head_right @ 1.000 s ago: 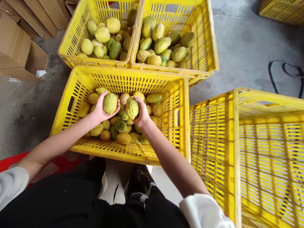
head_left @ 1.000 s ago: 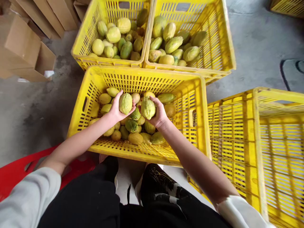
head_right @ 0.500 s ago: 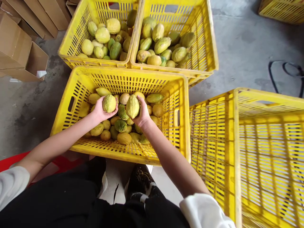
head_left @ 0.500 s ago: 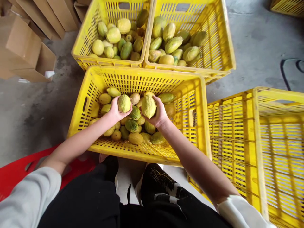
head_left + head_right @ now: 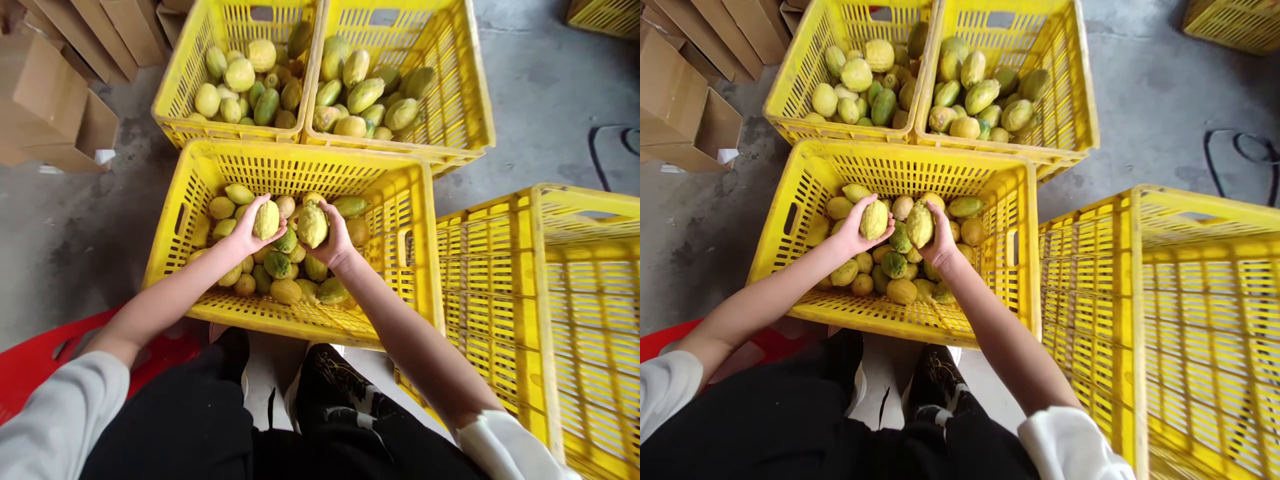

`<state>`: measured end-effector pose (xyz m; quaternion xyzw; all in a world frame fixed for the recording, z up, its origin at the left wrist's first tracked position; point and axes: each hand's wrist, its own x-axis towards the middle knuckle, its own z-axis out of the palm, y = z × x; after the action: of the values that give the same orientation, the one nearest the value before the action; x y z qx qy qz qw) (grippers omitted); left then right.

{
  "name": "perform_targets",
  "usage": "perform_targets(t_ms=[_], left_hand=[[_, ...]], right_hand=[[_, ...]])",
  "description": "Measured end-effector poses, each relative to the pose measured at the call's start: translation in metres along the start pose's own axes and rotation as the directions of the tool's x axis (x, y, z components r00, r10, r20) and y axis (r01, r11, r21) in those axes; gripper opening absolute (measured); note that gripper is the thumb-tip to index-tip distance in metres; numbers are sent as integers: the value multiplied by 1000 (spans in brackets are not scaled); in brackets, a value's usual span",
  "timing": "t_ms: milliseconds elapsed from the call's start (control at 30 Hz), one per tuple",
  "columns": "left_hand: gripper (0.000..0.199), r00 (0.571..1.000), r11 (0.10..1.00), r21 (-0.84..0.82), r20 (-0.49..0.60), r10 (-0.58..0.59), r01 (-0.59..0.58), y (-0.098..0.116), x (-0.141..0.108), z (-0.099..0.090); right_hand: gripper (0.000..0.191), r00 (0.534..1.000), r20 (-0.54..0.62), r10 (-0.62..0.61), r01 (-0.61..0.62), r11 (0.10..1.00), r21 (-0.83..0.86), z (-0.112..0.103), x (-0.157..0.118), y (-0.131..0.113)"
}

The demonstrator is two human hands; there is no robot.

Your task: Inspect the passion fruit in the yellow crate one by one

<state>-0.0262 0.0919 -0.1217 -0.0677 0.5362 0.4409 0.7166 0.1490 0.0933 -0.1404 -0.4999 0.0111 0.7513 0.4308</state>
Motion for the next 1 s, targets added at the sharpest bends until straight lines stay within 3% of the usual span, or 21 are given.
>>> perform_targets(t_ms=[267, 500, 733, 867, 1000], left_hand=[[22, 1000, 998, -68, 24, 1, 1, 1, -4, 1], [36, 987, 992, -67, 128, -94, 103, 3, -7, -1], [38, 993, 998, -9, 96, -68, 69, 1, -12, 5], [36, 996, 998, -49, 90, -22, 27, 1, -17, 9], [26, 999, 993, -109, 11, 53, -51, 0, -17, 9]], right_hand=[[26, 977, 213, -15, 16, 1000, -4, -7, 15, 9], [27, 967, 256, -22, 42, 996, -72, -1, 0, 5], [31, 992, 124, 11, -10, 1000, -11, 10, -14, -3], [34, 987, 158, -7, 4, 1000, 14, 8, -10, -4], [30, 990, 140, -14, 9, 999, 40, 9, -10, -1]])
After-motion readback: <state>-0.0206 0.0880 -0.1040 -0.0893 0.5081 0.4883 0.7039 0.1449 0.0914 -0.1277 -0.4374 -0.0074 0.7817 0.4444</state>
